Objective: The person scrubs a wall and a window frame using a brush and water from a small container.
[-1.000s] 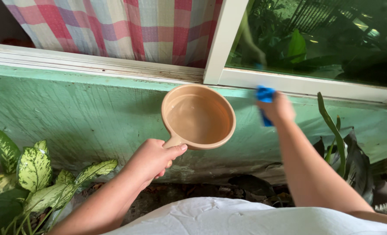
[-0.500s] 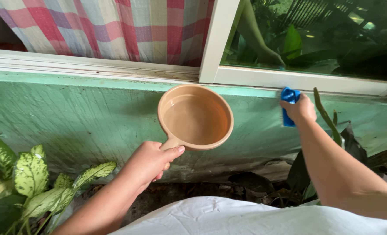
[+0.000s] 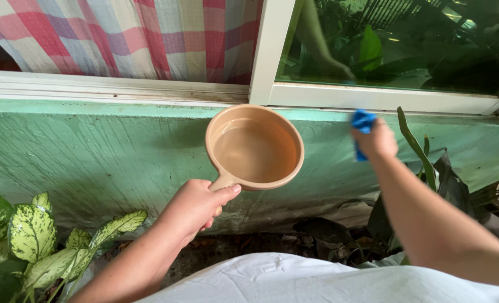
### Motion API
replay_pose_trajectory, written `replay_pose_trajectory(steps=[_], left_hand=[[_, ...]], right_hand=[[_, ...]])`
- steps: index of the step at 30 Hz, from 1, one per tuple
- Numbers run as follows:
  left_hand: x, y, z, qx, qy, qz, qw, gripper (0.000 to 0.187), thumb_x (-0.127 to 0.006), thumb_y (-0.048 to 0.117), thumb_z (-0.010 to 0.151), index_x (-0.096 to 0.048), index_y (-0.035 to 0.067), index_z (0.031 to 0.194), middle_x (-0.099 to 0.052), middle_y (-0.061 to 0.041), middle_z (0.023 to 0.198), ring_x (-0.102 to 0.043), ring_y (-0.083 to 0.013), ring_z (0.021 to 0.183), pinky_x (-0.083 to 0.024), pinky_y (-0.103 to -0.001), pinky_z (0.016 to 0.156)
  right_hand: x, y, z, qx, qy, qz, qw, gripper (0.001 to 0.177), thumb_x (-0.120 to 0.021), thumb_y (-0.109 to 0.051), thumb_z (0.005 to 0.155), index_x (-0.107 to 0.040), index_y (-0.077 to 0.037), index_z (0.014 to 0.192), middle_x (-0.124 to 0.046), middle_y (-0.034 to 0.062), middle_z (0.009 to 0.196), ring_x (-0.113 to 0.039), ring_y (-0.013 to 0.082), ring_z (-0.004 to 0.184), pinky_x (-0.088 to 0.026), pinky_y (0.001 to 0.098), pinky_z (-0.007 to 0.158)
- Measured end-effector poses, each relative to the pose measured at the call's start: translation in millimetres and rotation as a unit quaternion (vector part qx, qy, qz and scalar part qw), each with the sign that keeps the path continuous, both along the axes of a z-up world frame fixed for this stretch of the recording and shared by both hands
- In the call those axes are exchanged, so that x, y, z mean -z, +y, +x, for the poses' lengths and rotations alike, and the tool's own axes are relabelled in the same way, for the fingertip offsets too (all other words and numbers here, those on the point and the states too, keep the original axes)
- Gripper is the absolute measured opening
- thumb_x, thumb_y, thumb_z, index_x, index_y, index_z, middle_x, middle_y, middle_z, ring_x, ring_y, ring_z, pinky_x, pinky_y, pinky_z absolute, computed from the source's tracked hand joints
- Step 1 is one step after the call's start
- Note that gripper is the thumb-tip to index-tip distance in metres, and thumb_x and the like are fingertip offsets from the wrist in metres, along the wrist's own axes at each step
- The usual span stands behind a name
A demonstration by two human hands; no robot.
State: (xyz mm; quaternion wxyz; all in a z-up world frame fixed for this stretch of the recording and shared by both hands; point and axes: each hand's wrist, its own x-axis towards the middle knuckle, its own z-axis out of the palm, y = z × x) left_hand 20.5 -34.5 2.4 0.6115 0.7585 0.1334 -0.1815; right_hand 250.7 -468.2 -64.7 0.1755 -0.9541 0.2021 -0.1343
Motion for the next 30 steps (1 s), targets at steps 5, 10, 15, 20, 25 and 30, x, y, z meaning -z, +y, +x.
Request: replay_pose_trajectory(steps=[5,10,15,20,25,30], left_hand=[[1,-1,2,0.005,-0.006,0.003,1.000,0.042,-0.076,0.039,0.086,-0.063,0.001,0.077,-0.053,-0.002,0.059,-0.043,-0.0120,0.043,-0.037,-0.030,0.040],[3,-2,3,0.004,-0.003,0.007,1.000,0.042,-0.077,0.039,0.086,-0.062,0.000,0.077,-0.053,-0.002,0.060,-0.042,-0.0114,0.043,-0.036,-0.030,0.040],[-1,-3,8,0.006,-0.001,0.012,1.000,0.042,-0.076,0.039,0.086,-0.063,0.001,0.077,-0.052,-0.002,0.059,-0.043,-0.0112,0.043,-0.037,-0.029,0.040],[-4,-4,7,-0.002,-0.006,-0.001,1.000,0.041,-0.077,0.039,0.085,-0.062,0.001,0.076,-0.052,-0.002,0.059,-0.042,-0.0117,0.043,-0.036,-0.030,0.040],[1,-2,9,-0.007,0.002,0.007,1.000,0.043,-0.077,0.039,0.086,-0.061,0.001,0.076,-0.052,-0.002,0.059,-0.042,-0.0117,0.043,-0.037,-0.030,0.040],[4,0,11,-0.005,0.002,-0.001,1.000,0.042,-0.076,0.039,0.086,-0.061,0.002,0.075,-0.051,-0.002,0.058,-0.042,-0.0119,0.043,-0.035,-0.030,0.040]], right_hand=[[17,-45,18,0.107,-0.057,0.098,0.988,0.067,-0.088,-0.046,0.079,-0.059,-0.006,0.123,-0.067,0.0224,0.122,-0.067,0.0401,0.111,-0.054,0.0498,0.092],[32,31,1,0.077,-0.067,0.094,0.990,0.061,-0.081,-0.045,0.084,-0.052,-0.009,0.124,-0.069,0.0235,0.118,-0.065,0.0453,0.110,-0.052,0.0538,0.093],[12,-4,3,0.055,-0.001,0.052,0.997,0.064,-0.081,-0.049,0.084,-0.054,-0.010,0.127,-0.069,0.0221,0.123,-0.067,0.0436,0.112,-0.053,0.0545,0.093],[14,-65,29,0.081,-0.040,0.103,0.991,0.069,-0.083,-0.040,0.086,-0.048,-0.003,0.134,-0.065,0.0272,0.123,-0.067,0.0442,0.109,-0.055,0.0529,0.089],[33,-6,12,0.068,-0.063,0.089,0.992,0.059,-0.080,-0.041,0.087,-0.050,-0.011,0.128,-0.069,0.0230,0.119,-0.068,0.0440,0.108,-0.054,0.0538,0.090],[24,84,-20,-0.023,-0.052,0.058,0.997,0.058,-0.075,-0.050,0.088,-0.047,-0.013,0.122,-0.071,0.0258,0.109,-0.066,0.0513,0.102,-0.053,0.0579,0.084]])
